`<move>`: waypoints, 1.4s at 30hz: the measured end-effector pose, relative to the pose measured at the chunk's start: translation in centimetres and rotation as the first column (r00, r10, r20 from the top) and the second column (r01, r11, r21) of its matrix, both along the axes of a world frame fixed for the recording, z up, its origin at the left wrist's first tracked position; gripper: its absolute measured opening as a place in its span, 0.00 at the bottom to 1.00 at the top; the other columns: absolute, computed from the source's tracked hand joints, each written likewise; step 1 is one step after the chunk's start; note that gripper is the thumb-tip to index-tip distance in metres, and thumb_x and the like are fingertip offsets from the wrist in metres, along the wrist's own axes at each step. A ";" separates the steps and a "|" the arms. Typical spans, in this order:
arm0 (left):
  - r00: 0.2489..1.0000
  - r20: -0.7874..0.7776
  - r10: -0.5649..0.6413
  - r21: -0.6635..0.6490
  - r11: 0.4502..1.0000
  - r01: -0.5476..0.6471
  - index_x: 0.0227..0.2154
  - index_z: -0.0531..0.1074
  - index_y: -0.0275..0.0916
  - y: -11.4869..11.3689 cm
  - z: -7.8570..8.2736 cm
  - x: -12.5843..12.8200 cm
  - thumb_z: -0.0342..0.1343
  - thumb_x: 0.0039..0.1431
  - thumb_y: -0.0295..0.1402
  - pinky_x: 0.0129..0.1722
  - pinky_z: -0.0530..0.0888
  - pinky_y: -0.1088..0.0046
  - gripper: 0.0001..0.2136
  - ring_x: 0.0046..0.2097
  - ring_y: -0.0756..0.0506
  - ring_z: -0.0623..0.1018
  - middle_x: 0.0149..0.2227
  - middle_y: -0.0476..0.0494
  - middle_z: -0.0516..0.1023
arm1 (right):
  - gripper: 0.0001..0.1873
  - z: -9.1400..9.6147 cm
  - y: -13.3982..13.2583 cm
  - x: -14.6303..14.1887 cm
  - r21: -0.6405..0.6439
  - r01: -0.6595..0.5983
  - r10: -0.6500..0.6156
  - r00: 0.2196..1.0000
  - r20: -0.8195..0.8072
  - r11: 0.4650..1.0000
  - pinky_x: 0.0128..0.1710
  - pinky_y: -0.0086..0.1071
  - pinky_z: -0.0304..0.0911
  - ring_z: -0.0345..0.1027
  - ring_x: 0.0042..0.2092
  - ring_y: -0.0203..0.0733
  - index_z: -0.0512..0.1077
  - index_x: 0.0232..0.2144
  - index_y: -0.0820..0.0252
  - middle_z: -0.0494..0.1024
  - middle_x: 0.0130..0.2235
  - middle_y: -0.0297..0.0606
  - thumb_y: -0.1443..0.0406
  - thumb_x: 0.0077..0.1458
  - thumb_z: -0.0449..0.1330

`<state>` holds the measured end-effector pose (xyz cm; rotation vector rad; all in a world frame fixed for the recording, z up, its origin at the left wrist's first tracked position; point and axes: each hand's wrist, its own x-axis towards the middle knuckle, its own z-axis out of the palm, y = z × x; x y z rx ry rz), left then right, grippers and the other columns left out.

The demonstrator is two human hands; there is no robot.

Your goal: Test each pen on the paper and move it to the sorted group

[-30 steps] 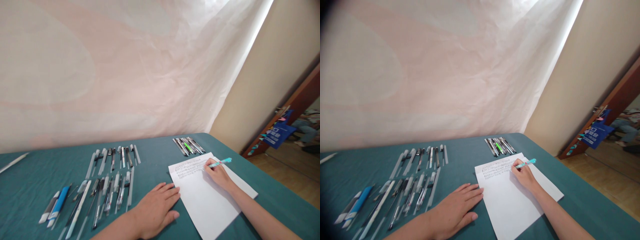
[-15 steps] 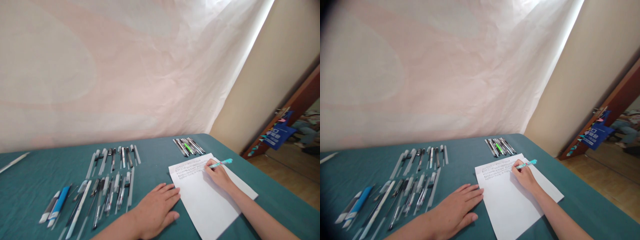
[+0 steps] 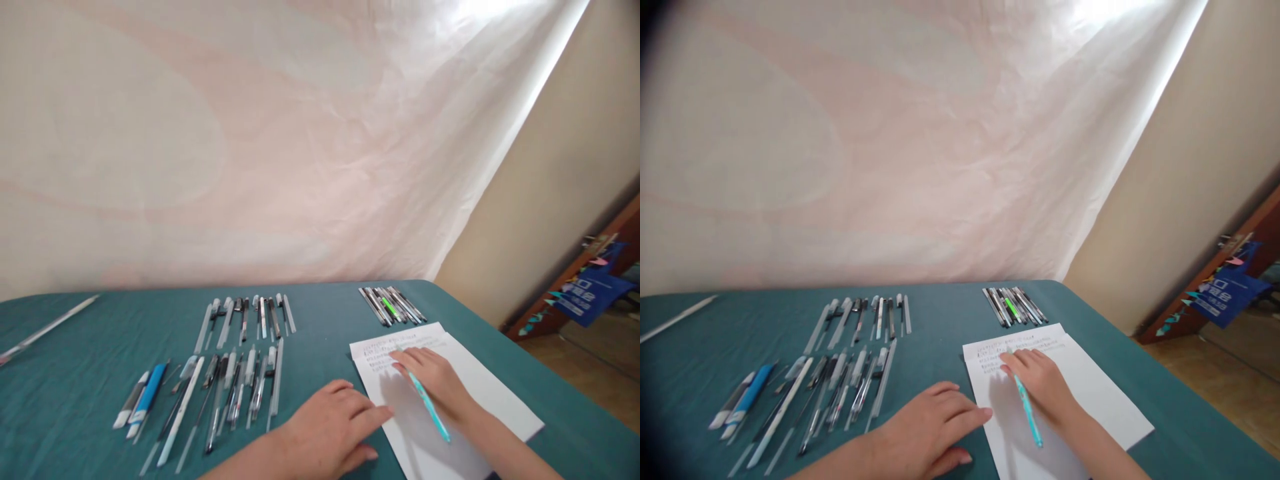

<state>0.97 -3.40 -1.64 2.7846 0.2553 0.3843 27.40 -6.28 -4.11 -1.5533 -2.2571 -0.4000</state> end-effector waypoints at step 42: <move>0.952 0.080 0.294 -0.258 0.929 -0.265 0.51 0.57 0.46 0.3 0.1 -0.6 0.46 0.59 0.36 0.49 0.64 0.70 0.16 0.48 0.46 0.67 0.47 0.44 0.65 | 0.15 2.5 2.9 -9.4 -0.452 -0.258 -0.201 0.638 -0.743 0.854 0.24 0.24 0.56 0.59 0.23 0.31 0.67 0.22 0.62 0.65 0.20 0.29 0.57 0.52 0.54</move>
